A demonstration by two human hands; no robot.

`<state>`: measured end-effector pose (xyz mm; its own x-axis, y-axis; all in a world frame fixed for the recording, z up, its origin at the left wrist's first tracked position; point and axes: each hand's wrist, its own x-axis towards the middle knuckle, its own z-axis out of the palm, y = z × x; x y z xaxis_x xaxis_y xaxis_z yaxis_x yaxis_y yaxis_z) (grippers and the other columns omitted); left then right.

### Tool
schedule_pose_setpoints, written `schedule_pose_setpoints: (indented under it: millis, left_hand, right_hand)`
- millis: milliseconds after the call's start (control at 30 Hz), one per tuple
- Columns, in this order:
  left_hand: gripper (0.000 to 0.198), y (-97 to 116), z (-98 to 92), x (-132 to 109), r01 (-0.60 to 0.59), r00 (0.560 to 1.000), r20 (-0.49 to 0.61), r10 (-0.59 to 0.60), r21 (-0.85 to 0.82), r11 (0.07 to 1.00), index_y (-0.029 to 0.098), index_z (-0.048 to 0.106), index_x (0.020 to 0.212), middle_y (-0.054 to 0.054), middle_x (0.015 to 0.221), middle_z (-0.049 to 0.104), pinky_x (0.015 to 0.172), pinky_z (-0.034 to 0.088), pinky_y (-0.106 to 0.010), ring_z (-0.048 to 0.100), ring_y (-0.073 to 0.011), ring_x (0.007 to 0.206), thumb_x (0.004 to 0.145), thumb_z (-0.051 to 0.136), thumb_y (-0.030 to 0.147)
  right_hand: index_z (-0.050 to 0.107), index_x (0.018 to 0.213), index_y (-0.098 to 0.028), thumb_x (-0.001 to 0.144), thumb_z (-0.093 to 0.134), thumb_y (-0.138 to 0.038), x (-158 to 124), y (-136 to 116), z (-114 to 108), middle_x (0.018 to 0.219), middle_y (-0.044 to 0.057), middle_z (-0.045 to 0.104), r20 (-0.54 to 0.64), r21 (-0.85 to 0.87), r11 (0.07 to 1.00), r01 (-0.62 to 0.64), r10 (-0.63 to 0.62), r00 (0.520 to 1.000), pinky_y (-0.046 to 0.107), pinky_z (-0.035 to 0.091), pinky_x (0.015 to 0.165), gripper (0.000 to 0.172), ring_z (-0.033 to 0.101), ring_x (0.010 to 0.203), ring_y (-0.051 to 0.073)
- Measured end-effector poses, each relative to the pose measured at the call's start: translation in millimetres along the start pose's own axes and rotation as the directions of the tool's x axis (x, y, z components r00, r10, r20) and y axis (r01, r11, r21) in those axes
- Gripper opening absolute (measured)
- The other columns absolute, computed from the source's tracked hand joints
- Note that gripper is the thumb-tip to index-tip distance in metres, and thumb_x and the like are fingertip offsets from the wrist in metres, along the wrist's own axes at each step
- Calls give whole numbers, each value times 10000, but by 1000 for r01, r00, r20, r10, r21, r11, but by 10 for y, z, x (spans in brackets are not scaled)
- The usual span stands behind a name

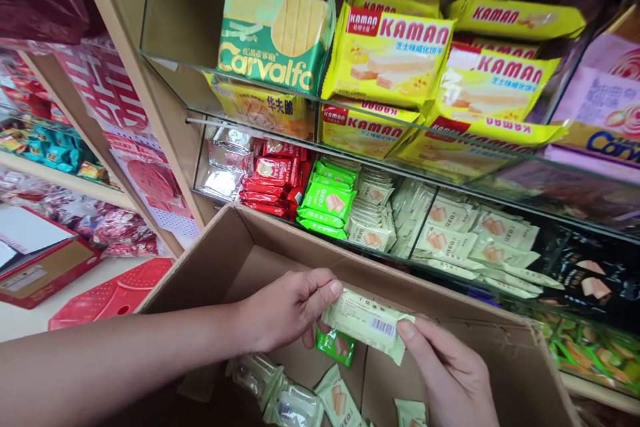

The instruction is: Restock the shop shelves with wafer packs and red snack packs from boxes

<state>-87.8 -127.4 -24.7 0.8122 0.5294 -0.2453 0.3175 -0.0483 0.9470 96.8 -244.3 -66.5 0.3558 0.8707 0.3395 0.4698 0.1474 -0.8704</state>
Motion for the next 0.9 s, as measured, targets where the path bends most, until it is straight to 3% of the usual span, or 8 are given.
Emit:
schedule_pose_setpoints:
  millis: [67,167,233,300,400,500,667,900]
  left_hand:
    - [511,-18,-14,15,196,976,120,-181,-128,972,170,458,878,-7,671,589,437,389,-190,553,-98,478,774,299,644]
    - [556,-9,-29,24,357,923,296,-247,-416,836,186,432,1002,-32,721,615,530,439,-253,601,-141,578,724,388,666]
    - [516,16,-44,20,336,935,290,-202,-552,763,206,413,1048,-10,746,612,631,456,-290,604,-131,639,682,600,518]
    - [588,41,-63,10,291,953,253,-169,-600,746,227,390,1086,22,749,598,678,449,-301,597,-112,656,615,726,327]
    - [690,59,-76,-11,261,957,261,-125,-590,764,246,337,1145,52,734,569,668,442,-287,589,-98,650,592,749,233]
    - [674,43,-55,-21,259,957,261,-127,-568,781,214,355,1108,62,723,544,643,441,-260,579,-90,647,570,761,212]
    - [518,-19,-21,24,197,980,129,-150,-541,818,177,405,905,54,730,549,600,441,-246,565,-97,648,543,768,245]
    - [406,-76,29,47,101,991,126,-54,-403,910,159,417,815,67,612,549,552,391,-210,502,-66,560,560,726,225]
  right_hand:
    - [653,847,-228,768,554,-157,10,-61,-18,817,24,639,4,-162,951,263,-265,964,193,499,615,145,601,700,146]
    - [606,1026,-209,745,557,-77,20,-131,-11,902,54,648,177,-252,751,610,-584,792,220,513,707,314,607,808,162]
    - [597,1034,-175,743,592,-121,18,-144,14,882,76,649,301,-194,662,724,-663,686,248,522,719,296,593,854,184]
    - [606,993,-167,752,610,-220,0,-130,40,890,97,637,353,-121,669,733,-661,662,289,523,730,247,570,907,213]
    - [586,1017,-205,772,581,-269,-62,-80,75,989,112,595,259,-112,844,525,-485,835,311,516,722,253,563,912,223]
    - [514,1116,-238,780,568,-274,-117,-34,123,978,89,601,195,50,997,59,-67,979,271,516,691,342,593,832,184]
    - [584,935,-186,761,591,-353,-89,-20,190,786,46,625,441,232,863,-448,317,840,235,492,643,242,581,706,146]
    - [476,1107,-233,715,643,-351,14,-101,226,884,28,556,404,385,821,-421,260,877,214,432,555,442,514,682,116]
